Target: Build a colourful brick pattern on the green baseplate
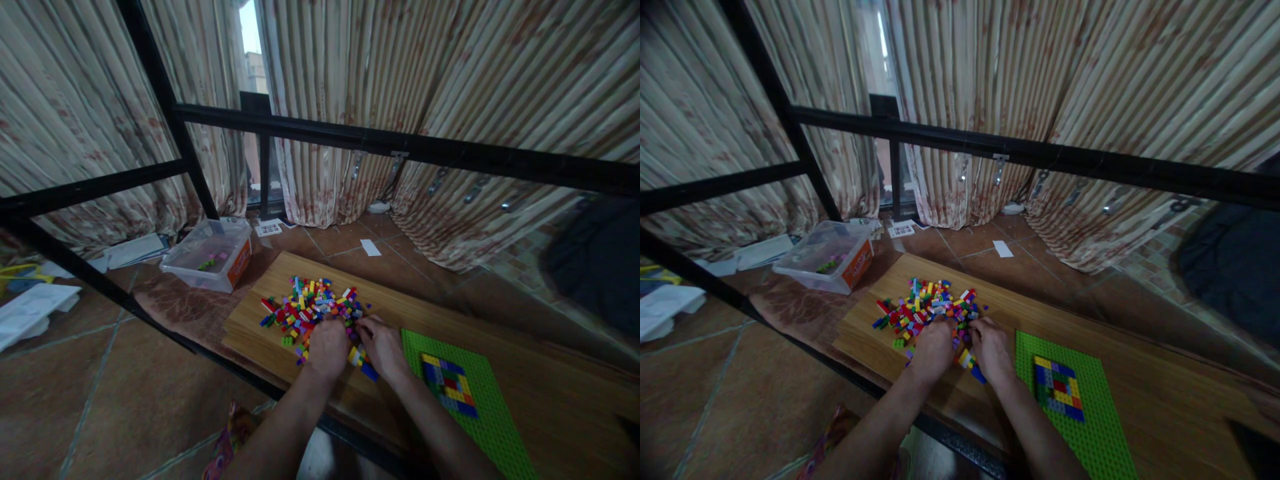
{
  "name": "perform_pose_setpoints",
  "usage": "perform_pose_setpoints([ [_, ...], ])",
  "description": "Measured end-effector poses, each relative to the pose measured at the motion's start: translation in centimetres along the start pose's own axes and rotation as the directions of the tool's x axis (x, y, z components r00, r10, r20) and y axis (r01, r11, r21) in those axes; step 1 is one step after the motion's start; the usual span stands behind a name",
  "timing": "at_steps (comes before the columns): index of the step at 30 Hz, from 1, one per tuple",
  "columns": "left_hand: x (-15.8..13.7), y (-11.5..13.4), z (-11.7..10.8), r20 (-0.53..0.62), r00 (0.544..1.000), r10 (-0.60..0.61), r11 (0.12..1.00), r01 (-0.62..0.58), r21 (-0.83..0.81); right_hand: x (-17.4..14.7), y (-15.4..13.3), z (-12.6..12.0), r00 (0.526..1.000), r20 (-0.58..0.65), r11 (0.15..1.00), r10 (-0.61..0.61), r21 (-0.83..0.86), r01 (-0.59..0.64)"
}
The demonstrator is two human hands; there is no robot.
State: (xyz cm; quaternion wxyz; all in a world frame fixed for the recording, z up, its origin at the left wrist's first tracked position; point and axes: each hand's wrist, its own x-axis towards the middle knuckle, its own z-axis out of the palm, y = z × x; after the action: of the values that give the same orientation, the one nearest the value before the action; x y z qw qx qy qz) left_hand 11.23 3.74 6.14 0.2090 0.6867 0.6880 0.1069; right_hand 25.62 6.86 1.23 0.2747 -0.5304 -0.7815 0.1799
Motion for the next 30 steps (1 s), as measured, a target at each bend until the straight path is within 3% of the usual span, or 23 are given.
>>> perform_pose_setpoints([
  [4, 0.1, -0.6, -0.1, -0.007, 1.0, 0.0, 0.999, 0.0, -0.054, 0.0, -0.1, -0.4, 1.0, -0.018, 1.0, 0.019, 0.003, -0.019],
  [9, 0.7, -2.3, -1.0, -0.095, 0.995, -0.031, 0.992, 0.019, -0.125, -0.9, -1.0, -1.1, 0.996, -0.065, 0.997, 0.062, 0.059, -0.058],
  [14, 1.3, -3.9, -2.9, -0.177, 0.976, -0.127, 0.979, 0.095, -0.179, -3.3, -2.5, -0.9, 0.998, 0.024, 0.991, 0.054, 0.125, -0.057],
  [19, 1.3, -4.5, -3.9, -0.223, 0.967, -0.122, 0.979, 0.079, -0.19, -4.7, -4.0, 0.5, 0.982, 0.175, 0.996, -0.076, -0.037, 0.083],
  [24, 1.2, -4.3, -4.1, -0.235, 0.968, -0.082, 0.984, 0.04, -0.175, -4.6, -5.1, 1.2, 0.978, 0.197, 0.981, -0.068, -0.167, 0.101],
  [30, 1.6, -3.4, -3.8, -0.222, 0.975, -0.009, 0.986, -0.028, -0.163, -6.4, -5.5, -1.2, 0.988, 0.156, 0.994, 0.001, 0.105, -0.017],
])
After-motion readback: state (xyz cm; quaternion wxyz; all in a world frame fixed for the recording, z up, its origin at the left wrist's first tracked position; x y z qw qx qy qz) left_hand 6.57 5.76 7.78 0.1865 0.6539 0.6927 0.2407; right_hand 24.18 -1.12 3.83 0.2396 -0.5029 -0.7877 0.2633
